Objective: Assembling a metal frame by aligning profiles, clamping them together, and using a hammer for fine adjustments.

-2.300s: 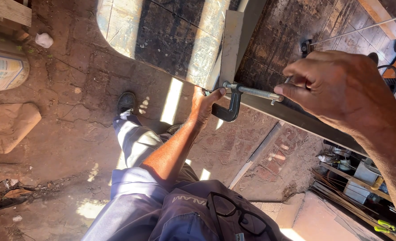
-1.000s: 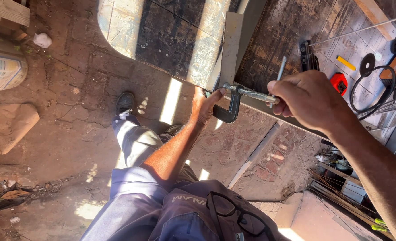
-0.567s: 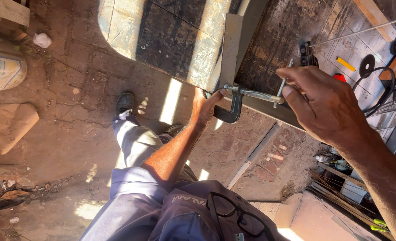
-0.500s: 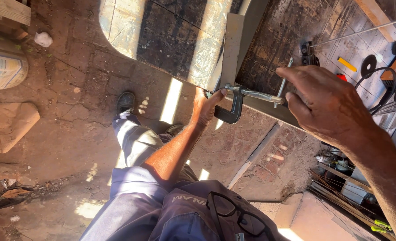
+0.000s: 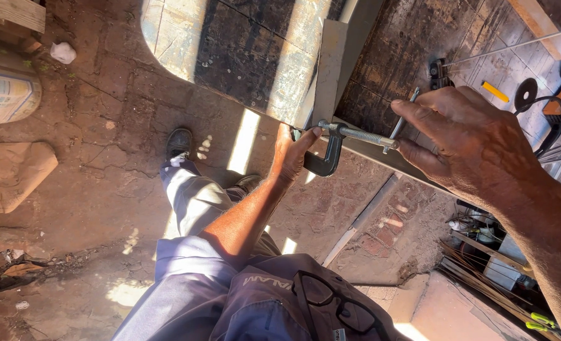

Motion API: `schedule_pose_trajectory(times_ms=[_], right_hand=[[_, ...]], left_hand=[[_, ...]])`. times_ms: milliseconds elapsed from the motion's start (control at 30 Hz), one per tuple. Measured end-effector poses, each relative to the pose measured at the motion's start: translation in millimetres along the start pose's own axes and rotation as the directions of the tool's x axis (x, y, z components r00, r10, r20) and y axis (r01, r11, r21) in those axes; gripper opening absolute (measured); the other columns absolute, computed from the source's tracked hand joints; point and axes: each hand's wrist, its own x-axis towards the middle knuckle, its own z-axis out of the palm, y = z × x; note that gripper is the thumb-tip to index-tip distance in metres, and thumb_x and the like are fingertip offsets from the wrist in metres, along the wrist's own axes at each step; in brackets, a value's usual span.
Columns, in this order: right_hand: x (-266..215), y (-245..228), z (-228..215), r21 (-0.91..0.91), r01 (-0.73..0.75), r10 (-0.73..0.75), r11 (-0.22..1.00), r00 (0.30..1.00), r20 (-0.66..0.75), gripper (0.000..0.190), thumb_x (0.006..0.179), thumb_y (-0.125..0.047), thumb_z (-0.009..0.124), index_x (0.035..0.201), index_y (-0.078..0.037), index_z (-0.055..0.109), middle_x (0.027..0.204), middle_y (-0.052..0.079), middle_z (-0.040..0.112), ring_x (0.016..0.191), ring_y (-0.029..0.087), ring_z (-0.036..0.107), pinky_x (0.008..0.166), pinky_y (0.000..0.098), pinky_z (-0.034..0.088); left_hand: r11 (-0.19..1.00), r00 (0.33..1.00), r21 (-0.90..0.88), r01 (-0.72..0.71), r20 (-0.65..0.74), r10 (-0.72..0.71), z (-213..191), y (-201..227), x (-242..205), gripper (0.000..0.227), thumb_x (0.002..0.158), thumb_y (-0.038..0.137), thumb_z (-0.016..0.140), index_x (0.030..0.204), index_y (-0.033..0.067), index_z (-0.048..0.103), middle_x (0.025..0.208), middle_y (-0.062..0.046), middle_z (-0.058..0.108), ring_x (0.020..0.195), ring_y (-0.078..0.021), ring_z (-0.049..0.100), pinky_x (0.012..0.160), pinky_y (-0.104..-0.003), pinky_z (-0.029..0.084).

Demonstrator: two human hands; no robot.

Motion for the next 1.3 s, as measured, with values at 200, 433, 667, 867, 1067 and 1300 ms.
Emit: schedule_pose_trajectory(times_ms=[200,433,667,867,1067,1300], right_hand=[[0.4,-1.7,-3.9,0.052,-0.027,0.026,0.998,0.999,0.026,0.058,0.083,-0.053,0.079,0.128,-0.018,0.07,0.117,0.007,0.064,0.102,0.03,0.063,0.081,0.0437,0.057],[8.5,-20.4,0.3,0.067,-0.243,0.226,0.968,0.954,0.195,0.046,0.096,-0.057,0.06,0.121,-0.019,0.068,0.085,0.001,0.067,0.066,0.018,0.065,0.052,0.0372,0.055],[45.7,-45.9,-27.8,0.484,-0.799,0.444,0.358,0.602,0.664,0.044,0.096,-0.022,0.058,0.138,-0.012,0.055,0.079,0.015,0.077,0.06,0.023,0.076,0.054,0.0365,0.066],[51.6,-46.8,-26.6,0.561,-0.826,0.429,0.05,0.525,0.735,0.031,0.096,-0.01,0.059,0.126,-0.006,0.06,0.081,0.023,0.075,0.067,0.029,0.074,0.059,0.036,0.064],[9.7,-23.3,-23.0,0.322,-0.096,0.051,0.942,0.988,0.143,0.074,0.071,-0.039,0.084,0.134,-0.009,0.059,0.141,0.019,0.053,0.121,0.038,0.058,0.083,0.0525,0.056],[18.6,-18.3,-8.5,0.066,0.244,-0.243,0.968,0.97,-0.015,0.044,0.086,-0.042,0.079,0.113,-0.011,0.064,0.107,0.009,0.065,0.094,0.024,0.063,0.087,0.0383,0.056]], left_hand=[[1.0,0.999,0.006,0.012,-0.04,-0.011,4.3,1.4,0.1,0.079,0.067,0.054,0.063,0.13,0.0084,0.051,0.125,-0.007,0.062,0.117,-0.021,0.058,0.097,-0.037,0.045],[1.0,0.998,-0.023,0.006,-0.064,-0.008,5.6,-4.4,2.4,0.07,0.067,0.052,0.065,0.122,0.0091,0.055,0.115,-0.004,0.066,0.108,-0.0176,0.06,0.092,-0.034,0.046],[0.999,0.998,-0.024,-0.024,-0.05,0.023,4.2,-8.9,6.2,0.076,0.067,0.053,0.065,0.129,0.0094,0.055,0.12,-0.006,0.066,0.112,-0.0193,0.061,0.094,-0.036,0.047],[1.0,0.999,-0.001,-0.007,-0.036,0.007,1.5,1.7,-0.6,0.076,0.067,0.054,0.063,0.127,0.0086,0.055,0.118,-0.006,0.065,0.111,-0.0199,0.061,0.093,-0.036,0.047],[1.0,0.999,0.01,-0.011,-0.047,0.012,2.5,-1.4,2.0,0.073,0.068,0.053,0.063,0.127,0.0099,0.055,0.12,-0.007,0.066,0.113,-0.0207,0.061,0.094,-0.036,0.046],[0.999,0.997,0.002,-0.05,-0.063,0.05,4.1,-13.0,9.6,0.072,0.068,0.052,0.064,0.127,0.0109,0.057,0.118,-0.005,0.068,0.111,-0.0198,0.063,0.095,-0.035,0.047]])
